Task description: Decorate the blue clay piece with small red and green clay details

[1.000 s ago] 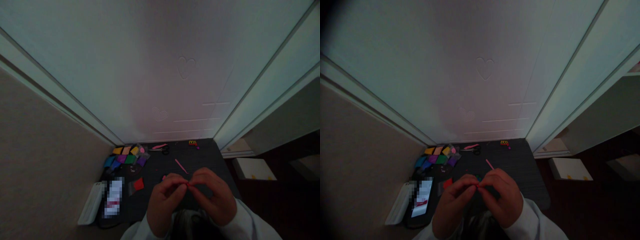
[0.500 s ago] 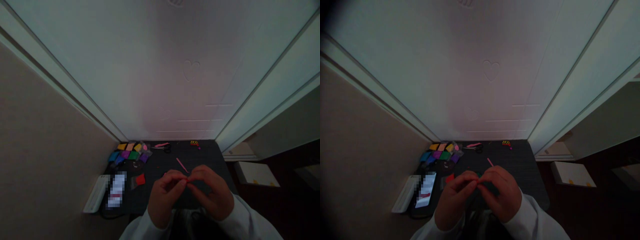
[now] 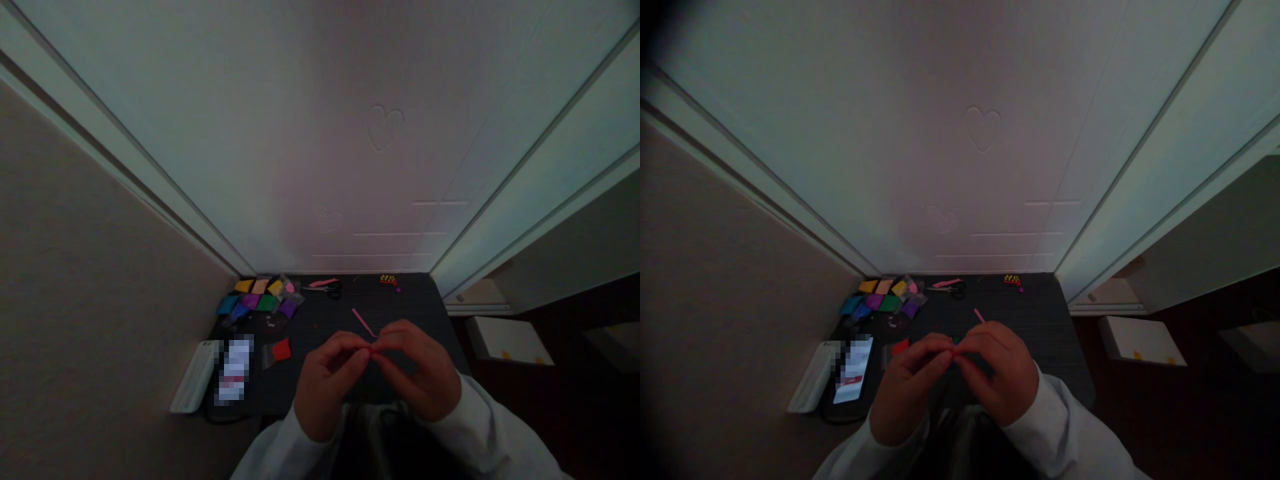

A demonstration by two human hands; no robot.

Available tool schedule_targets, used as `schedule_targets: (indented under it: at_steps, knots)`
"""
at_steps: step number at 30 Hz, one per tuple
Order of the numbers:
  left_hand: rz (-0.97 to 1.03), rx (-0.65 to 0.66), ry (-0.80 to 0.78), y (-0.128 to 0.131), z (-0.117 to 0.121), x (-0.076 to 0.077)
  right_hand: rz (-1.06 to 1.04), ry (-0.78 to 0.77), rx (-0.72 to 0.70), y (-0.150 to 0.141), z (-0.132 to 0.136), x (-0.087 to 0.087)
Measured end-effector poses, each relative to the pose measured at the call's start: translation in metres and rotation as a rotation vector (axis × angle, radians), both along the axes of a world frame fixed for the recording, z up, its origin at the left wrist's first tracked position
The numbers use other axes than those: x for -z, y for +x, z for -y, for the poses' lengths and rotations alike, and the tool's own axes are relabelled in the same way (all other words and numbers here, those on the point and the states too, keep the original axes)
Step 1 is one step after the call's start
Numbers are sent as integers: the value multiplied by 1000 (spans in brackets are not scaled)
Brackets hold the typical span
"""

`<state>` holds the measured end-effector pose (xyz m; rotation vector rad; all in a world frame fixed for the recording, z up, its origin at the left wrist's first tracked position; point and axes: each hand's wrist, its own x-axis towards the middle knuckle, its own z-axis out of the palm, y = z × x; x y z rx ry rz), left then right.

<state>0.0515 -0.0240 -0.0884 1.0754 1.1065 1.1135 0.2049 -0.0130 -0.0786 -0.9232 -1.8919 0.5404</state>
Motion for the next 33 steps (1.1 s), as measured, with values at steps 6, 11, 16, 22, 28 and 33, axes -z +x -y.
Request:
schedule_targets:
  at_steps: [6, 11, 16, 22, 28, 33]
  knots:
    - [41, 9, 7, 1, -3, 2, -23, -9, -2, 2, -3, -1]
    - [67, 12, 13, 2, -5, 4, -39, -30, -22, 2, -5, -2]
    - [86, 8, 20, 1, -6, 4, -27, -4, -12, 2, -7, -5]
    - [88, 1, 26, 1, -6, 5, -24, -7, -11, 2, -8, -4]
    - [79, -1, 20, 0, -4, 6, -36, -30, -7, 2, -6, -5]
    - [74, 3, 8, -1, -3, 9, -35, -42, -2, 2, -3, -4]
